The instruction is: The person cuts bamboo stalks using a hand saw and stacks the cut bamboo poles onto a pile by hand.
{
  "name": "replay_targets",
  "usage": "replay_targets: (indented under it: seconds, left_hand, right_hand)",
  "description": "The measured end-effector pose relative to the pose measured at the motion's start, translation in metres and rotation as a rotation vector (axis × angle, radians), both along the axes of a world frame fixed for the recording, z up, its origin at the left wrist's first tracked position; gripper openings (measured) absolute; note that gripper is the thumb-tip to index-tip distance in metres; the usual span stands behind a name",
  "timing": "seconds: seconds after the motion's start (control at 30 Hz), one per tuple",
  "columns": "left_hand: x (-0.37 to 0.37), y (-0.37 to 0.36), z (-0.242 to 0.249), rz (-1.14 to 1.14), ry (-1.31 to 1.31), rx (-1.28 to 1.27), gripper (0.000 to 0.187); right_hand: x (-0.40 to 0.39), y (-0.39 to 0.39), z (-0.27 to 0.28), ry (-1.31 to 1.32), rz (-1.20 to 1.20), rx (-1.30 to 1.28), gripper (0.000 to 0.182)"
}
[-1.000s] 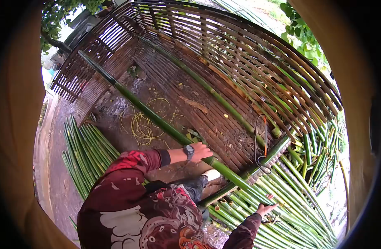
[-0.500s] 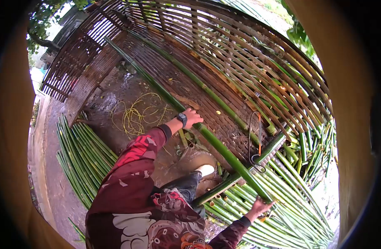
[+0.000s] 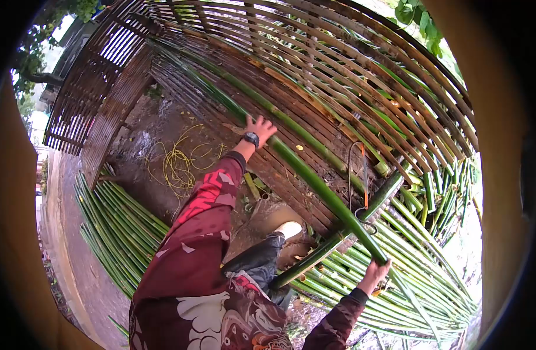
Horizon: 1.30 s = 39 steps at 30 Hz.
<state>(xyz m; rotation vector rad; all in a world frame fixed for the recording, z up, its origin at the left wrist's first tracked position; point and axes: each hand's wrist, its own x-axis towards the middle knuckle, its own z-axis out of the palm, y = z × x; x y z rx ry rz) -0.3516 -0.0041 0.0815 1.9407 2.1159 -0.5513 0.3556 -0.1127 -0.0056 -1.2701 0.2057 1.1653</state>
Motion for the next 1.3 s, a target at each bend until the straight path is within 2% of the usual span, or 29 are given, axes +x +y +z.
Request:
replay_targets:
  seconds: [0.03, 0.07, 0.1, 0.13, 0.17, 0.2, 0.23, 0.27, 0.3, 0.37, 0.43, 0.47, 0.5, 0.57, 0.6, 0.67, 0.7, 0.77, 0.83, 0.87, 0.93, 0.97, 1.03, 1.1, 1.13, 1.17, 1.23, 1.3]
  left_hand:
    - [-0.003, 0.004, 0.005, 0.159, -0.015, 0.007, 0.07]
    - [-0.021, 0.011, -0.021, 0.261, 0.043, 0.054, 0.071]
    - [-0.025, 0.015, -0.025, 0.276, 0.03, 0.064, 0.07]
    - [-0.027, 0.018, -0.035, 0.22, 0.042, 0.121, 0.043]
    - [-0.023, 0.028, -0.036, 0.224, 0.046, 0.15, 0.053]
    - [-0.01, 0.039, -0.021, 0.269, 0.117, 0.058, 0.051]
    - [-0.016, 0.041, -0.06, 0.261, 0.138, 0.2, 0.062]
    - [0.016, 0.039, -0.022, 0.154, 0.149, 0.089, 0.082]
    - [0.046, 0.037, -0.004, 0.003, 0.127, 0.067, 0.1]
    - [0.117, 0.029, 0.005, -0.3, -0.075, 0.042, 0.103]
    - [0.183, 0.016, 0.002, -0.411, -0.285, 0.026, 0.1]
    - [0.207, 0.017, -0.015, -0.423, -0.325, 0.018, 0.097]
    - [0.221, 0.017, -0.039, -0.442, -0.358, 0.135, 0.075]
    - [0.235, 0.035, -0.072, -0.388, -0.345, 0.131, 0.05]
    - [0.233, 0.036, -0.081, -0.398, -0.459, 0.323, 0.034]
    - [0.232, 0.042, -0.088, -0.364, -0.53, 0.321, 0.036]
    - [0.232, 0.043, -0.086, -0.364, -0.551, 0.347, 0.036]
    - [0.233, 0.049, -0.086, -0.363, -0.542, 0.352, 0.036]
    - [0.234, 0.048, -0.087, -0.344, -0.514, 0.333, 0.037]
    - [0.234, 0.049, -0.088, -0.345, -0.533, 0.348, 0.037]
    - [0.23, 0.049, -0.087, -0.348, -0.547, 0.358, 0.038]
    - [0.229, 0.05, -0.087, -0.353, -0.554, 0.36, 0.038]
    - [0.229, 0.056, -0.077, -0.352, -0.561, 0.367, 0.037]
    - [0.231, 0.057, -0.069, -0.36, -0.549, 0.362, 0.037]
    - [0.231, 0.059, -0.067, -0.353, -0.549, 0.323, 0.037]
    - [0.231, 0.058, -0.066, -0.357, -0.549, 0.322, 0.037]
    - [0.23, 0.059, -0.061, -0.355, -0.567, 0.361, 0.037]
    - [0.229, 0.059, -0.055, -0.355, -0.557, 0.363, 0.034]
  right_hand:
    - [-0.01, 0.005, -0.013, 0.001, 0.015, 0.009, 0.041]
    - [-0.021, 0.013, -0.016, -0.027, -0.024, 0.017, 0.041]
    - [-0.036, 0.024, -0.02, -0.054, -0.067, 0.028, 0.041]
    - [-0.045, 0.035, -0.016, -0.028, 0.034, 0.071, 0.04]
    - [-0.045, 0.041, -0.004, -0.014, 0.116, 0.113, 0.04]
    - [-0.02, 0.039, -0.042, 0.066, 0.212, 0.24, 0.041]
    - [-0.02, 0.044, -0.047, 0.038, 0.134, 0.213, 0.041]
    - [-0.02, 0.049, -0.051, 0.007, 0.056, 0.186, 0.041]
    - [-0.021, 0.053, -0.053, -0.026, -0.019, 0.159, 0.041]
    - [-0.034, 0.066, -0.049, -0.02, -0.107, 0.121, 0.035]
    - [-0.039, 0.067, -0.055, -0.004, -0.101, 0.142, 0.033]
    - [-0.041, 0.068, -0.05, 0.009, -0.122, 0.126, 0.032]
    - [-0.044, 0.07, -0.045, 0.025, -0.135, 0.11, 0.032]
    - [-0.052, 0.061, -0.034, -0.035, 0.004, 0.105, 0.043]
    - [-0.058, 0.057, -0.023, -0.106, 0.079, 0.061, 0.046]
    - [-0.073, 0.048, -0.005, -0.231, 0.192, -0.093, 0.056]
    - [-0.076, 0.041, -0.008, -0.399, 0.356, -0.252, 0.055]
    - [-0.112, 0.015, 0.002, -1.366, 0.852, -0.433, 0.039]
    - [-0.135, 0.01, 0.014, -2.141, 1.161, -0.199, 0.048]
    - [-0.144, 0.015, 0.021, -2.142, 1.161, -0.202, 0.048]
    - [-0.158, 0.022, 0.026, -2.29, 1.329, 0.029, 0.054]
    - [-0.162, 0.02, 0.023, -2.259, 1.346, 0.016, 0.058]
    - [-0.165, 0.03, 0.018, -2.321, 1.335, 0.005, 0.05]
    - [-0.171, 0.044, 0.023, -2.247, 1.511, -0.104, 0.038]
    - [-0.168, 0.051, 0.025, -2.24, 1.587, 0.008, 0.03]
    - [-0.169, 0.055, 0.027, -2.238, 1.585, 0.004, 0.03]
    - [-0.171, 0.058, 0.024, -1.92, 1.789, 0.198, 0.03]
    - [-0.17, 0.049, 0.032, -1.961, 1.714, 0.291, 0.029]
